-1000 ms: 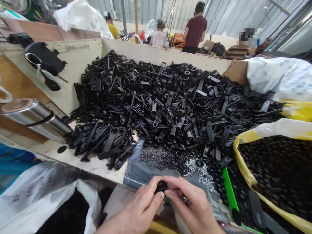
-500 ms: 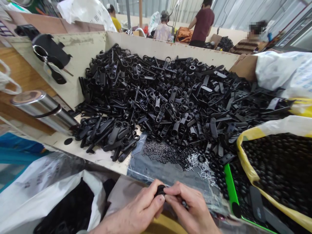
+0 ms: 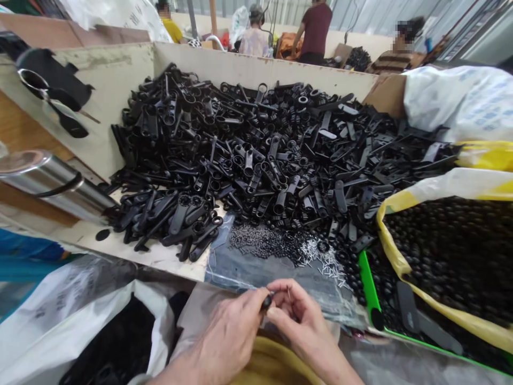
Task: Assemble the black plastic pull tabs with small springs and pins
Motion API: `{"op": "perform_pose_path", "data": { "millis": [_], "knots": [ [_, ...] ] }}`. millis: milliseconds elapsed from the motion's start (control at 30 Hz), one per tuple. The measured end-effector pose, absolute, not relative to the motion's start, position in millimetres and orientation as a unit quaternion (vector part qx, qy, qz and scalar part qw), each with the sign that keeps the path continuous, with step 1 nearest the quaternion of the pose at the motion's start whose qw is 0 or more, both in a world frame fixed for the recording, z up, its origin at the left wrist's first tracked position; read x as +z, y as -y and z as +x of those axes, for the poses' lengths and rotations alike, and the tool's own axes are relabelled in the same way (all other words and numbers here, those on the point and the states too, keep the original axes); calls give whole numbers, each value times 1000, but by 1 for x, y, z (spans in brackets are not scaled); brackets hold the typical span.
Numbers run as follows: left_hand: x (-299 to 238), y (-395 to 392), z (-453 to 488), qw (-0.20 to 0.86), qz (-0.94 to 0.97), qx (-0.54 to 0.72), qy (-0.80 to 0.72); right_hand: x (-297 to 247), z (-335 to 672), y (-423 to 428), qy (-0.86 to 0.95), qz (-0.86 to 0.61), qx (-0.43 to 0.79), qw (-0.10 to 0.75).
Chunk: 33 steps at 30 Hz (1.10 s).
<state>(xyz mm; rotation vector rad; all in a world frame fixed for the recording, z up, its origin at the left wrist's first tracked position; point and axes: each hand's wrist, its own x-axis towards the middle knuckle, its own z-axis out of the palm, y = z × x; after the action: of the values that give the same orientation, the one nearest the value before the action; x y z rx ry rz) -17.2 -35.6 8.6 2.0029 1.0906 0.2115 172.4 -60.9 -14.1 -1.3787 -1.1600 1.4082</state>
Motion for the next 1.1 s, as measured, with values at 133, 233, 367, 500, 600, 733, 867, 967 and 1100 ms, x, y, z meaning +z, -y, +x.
{"op": "perform_pose_path", "data": {
  "millis": [133, 233, 367, 500, 600, 733, 867, 967, 1100],
  "knots": [
    [5, 30, -18, 378, 801, 108, -451, -9, 171, 45, 426, -550, 567, 440],
    [5, 25, -21, 522, 672, 160, -499, -6, 175, 36, 451, -558, 556, 419],
    [10, 17, -20, 635, 551, 163, -516, -1, 178, 28, 539, -547, 499, 402],
    [23, 17, -15, 737, 441, 165, -485, 2, 177, 24, 596, -528, 456, 397],
    [27, 21, -15, 761, 373, 175, -501, 2, 178, 22, 610, -511, 472, 379],
    [23, 23, -18, 764, 324, 176, -530, -1, 179, 20, 612, -509, 473, 379],
    [14, 26, -18, 764, 290, 187, -545, -3, 176, 20, 598, -529, 460, 389],
    [3, 31, -19, 758, 303, 201, -541, -4, 173, 23, 583, -537, 466, 393],
    [-8, 36, -27, 744, 398, 185, -504, -9, 171, 30, 572, -544, 476, 388]
  ]
}}
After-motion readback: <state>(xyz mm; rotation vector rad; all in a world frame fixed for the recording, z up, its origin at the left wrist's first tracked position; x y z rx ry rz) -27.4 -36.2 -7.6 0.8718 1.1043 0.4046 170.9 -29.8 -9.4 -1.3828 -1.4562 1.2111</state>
